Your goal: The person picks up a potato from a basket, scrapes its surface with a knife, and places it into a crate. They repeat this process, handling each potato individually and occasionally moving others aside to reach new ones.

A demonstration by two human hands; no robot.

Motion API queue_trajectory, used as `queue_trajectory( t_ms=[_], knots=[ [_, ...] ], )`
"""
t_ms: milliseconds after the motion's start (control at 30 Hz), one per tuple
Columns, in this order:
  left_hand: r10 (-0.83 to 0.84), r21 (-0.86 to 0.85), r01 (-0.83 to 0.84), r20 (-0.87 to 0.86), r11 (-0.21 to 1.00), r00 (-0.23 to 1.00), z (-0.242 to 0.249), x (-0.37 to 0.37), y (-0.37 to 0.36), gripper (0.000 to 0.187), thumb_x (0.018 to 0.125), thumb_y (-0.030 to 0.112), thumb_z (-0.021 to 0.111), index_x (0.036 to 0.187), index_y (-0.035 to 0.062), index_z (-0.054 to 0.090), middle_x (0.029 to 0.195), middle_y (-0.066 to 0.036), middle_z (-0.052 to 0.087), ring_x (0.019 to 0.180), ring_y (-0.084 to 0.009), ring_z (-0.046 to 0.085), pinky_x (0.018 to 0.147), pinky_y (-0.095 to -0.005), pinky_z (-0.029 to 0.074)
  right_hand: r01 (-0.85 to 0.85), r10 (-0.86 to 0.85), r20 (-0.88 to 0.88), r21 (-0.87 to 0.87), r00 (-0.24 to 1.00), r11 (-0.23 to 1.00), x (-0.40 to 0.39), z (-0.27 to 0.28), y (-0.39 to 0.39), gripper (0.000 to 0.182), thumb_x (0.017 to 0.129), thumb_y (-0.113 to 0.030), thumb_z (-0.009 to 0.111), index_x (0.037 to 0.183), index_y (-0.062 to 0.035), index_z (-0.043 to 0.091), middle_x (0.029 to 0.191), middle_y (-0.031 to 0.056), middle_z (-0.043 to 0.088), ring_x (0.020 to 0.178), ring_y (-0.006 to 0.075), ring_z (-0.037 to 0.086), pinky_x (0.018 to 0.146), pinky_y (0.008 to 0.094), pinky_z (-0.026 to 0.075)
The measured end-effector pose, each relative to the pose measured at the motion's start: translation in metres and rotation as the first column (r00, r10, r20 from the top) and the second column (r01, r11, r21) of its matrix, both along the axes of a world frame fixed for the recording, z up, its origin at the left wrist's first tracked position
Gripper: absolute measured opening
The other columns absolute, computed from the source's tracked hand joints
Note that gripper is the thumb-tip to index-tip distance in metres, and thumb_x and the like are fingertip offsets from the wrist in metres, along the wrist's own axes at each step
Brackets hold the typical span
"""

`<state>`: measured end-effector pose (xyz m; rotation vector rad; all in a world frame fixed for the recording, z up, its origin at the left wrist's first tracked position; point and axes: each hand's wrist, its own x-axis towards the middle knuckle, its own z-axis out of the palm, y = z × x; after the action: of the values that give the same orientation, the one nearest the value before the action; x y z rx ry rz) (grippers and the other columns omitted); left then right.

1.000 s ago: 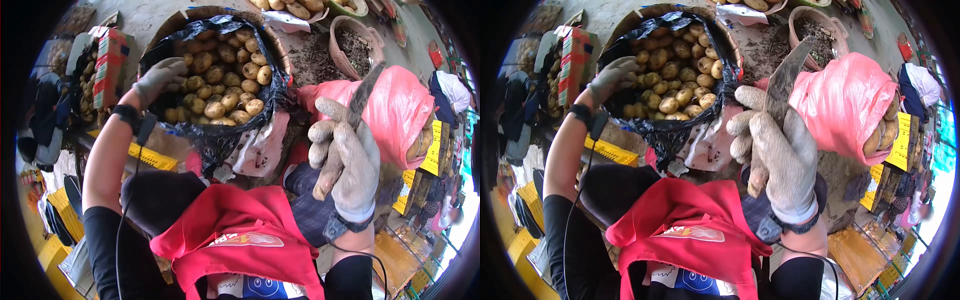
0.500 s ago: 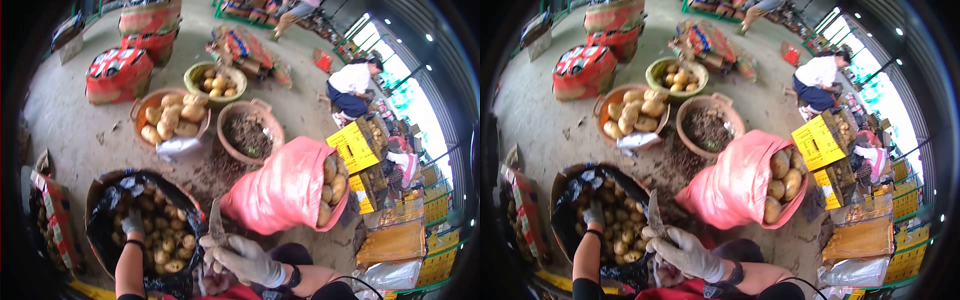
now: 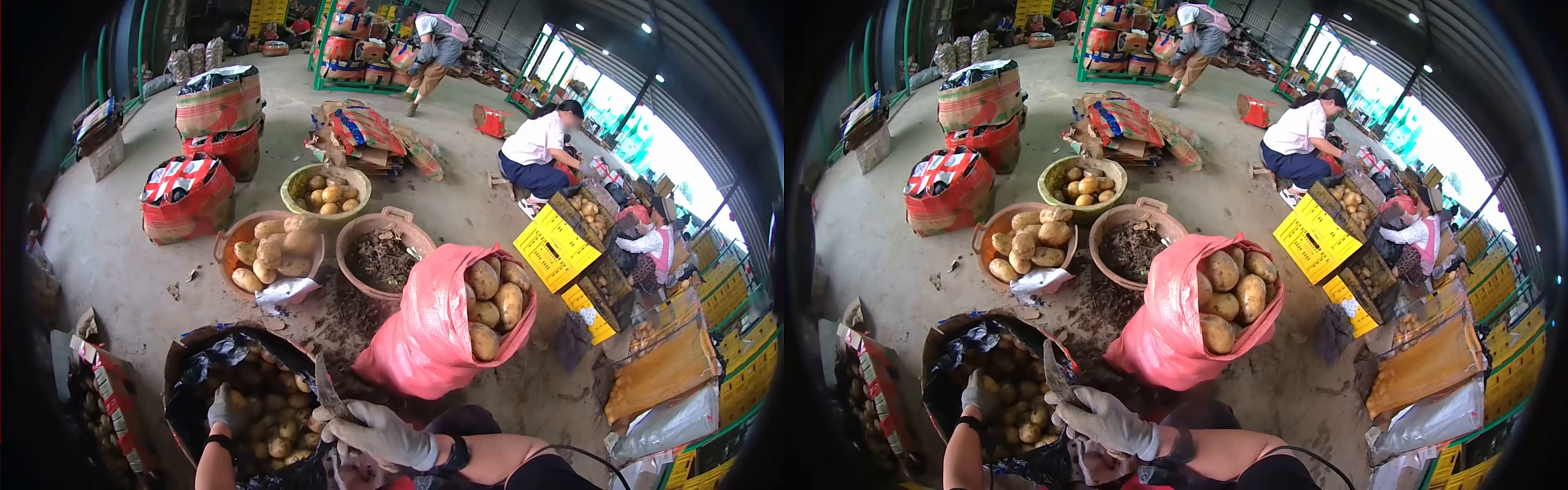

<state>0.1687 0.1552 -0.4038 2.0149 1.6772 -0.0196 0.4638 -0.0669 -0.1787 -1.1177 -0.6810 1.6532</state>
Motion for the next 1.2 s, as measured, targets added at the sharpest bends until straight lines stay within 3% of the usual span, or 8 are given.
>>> queue_trajectory(
  t_ms=[133,233,300,433,533,700,933,1200],
  knots=[
    [0.126,-0.187,-0.047,0.440,0.981,0.889,0.085,0.011,-0.042,0.088,0.077,0.032,0.088,0.149,0.0109,0.042,0.134,-0.013,0.061,0.119,-0.0308,0.064,0.096,-0.0422,0.057,-0.024,0.022,0.021,0.096,1.000,0.995,-0.014,-0.003,-0.009,0.037,0.106,-0.025,0.063,0.134,-0.0008,0.061,0.101,0.0005,0.066,0.082,0.0056,0.060,0.071,0.0227,0.052],
    [0.369,-0.455,0.055,0.783,0.889,0.501,0.139,0.020,-0.079,0.086,0.079,0.016,0.089,0.148,0.0131,0.038,0.122,-0.011,0.064,0.109,-0.0227,0.067,0.091,-0.0370,0.060,-0.114,0.097,0.191,0.076,0.977,0.991,-0.022,0.003,-0.022,0.037,0.104,-0.025,0.065,0.131,-0.0014,0.061,0.096,0.0002,0.066,0.073,0.0062,0.063,0.062,0.0226,0.051],
    [0.292,-0.369,0.166,0.887,0.915,0.358,0.178,0.026,-0.110,0.088,0.082,0.017,0.089,0.150,0.0153,0.034,0.129,-0.012,0.061,0.115,-0.0252,0.065,0.095,-0.0396,0.059,-0.172,0.138,0.382,0.057,0.914,0.983,-0.026,0.003,-0.028,0.040,0.102,-0.028,0.067,0.132,-0.0019,0.061,0.092,0.0001,0.066,0.074,0.0052,0.060,0.063,0.0253,0.051],
    [0.103,-0.134,0.267,0.986,0.954,0.130,0.204,0.031,-0.161,0.095,0.080,0.014,0.088,0.156,0.0190,0.032,0.146,-0.014,0.050,0.132,-0.0326,0.057,0.109,-0.0473,0.052,-0.131,0.129,0.147,0.005,0.981,0.991,-0.038,0.012,-0.033,0.027,0.103,-0.033,0.065,0.104,-0.0062,0.060,0.080,-0.0001,0.063,0.062,0.0086,0.061,0.053,0.0264,0.049],
    [0.152,-0.136,0.187,0.986,0.973,-0.073,0.215,0.038,-0.226,0.096,0.083,-0.007,0.077,0.162,0.0165,0.027,0.157,-0.012,0.041,0.140,-0.0294,0.050,0.114,-0.0480,0.047,-0.169,0.162,0.069,0.110,0.984,0.979,-0.044,0.007,-0.041,0.034,0.101,-0.032,0.066,0.120,-0.0037,0.063,0.089,0.0030,0.073,0.068,0.0047,0.061,0.056,0.0208,0.048],
    [0.259,-0.244,0.162,0.963,0.956,-0.076,0.186,0.029,-0.257,0.095,0.085,-0.005,0.077,0.163,0.0098,0.024,0.155,-0.012,0.044,0.139,-0.0280,0.052,0.114,-0.0440,0.047,-0.134,0.075,0.231,0.253,0.970,0.958,-0.048,-0.022,-0.053,0.047,0.093,-0.021,0.077,0.130,0.0038,0.063,0.116,0.0067,0.070,0.101,0.0107,0.063,0.089,0.0285,0.054],
    [0.475,-0.443,0.240,0.875,0.864,-0.092,0.162,0.036,-0.265,0.086,0.090,0.005,0.077,0.160,0.0109,0.029,0.148,-0.011,0.051,0.126,-0.0238,0.060,0.097,-0.0366,0.058,-0.180,0.106,0.329,0.202,0.938,0.963,-0.031,-0.051,-0.065,0.052,0.093,-0.019,0.077,0.135,0.0057,0.060,0.121,0.0101,0.071,0.106,0.0124,0.065,0.094,0.0297,0.053],
    [0.256,-0.269,0.138,0.961,0.953,0.106,0.147,0.055,-0.254,0.091,0.081,0.004,0.085,0.156,0.0022,0.034,0.142,-0.011,0.057,0.128,-0.0202,0.058,0.109,-0.0366,0.049,-0.297,0.157,0.566,0.164,0.809,0.941,-0.018,-0.046,-0.059,0.027,0.109,-0.030,0.053,0.105,-0.0067,0.066,0.086,-0.0001,0.062,0.071,0.0045,0.054,0.060,0.0233,0.043]
  ],
)
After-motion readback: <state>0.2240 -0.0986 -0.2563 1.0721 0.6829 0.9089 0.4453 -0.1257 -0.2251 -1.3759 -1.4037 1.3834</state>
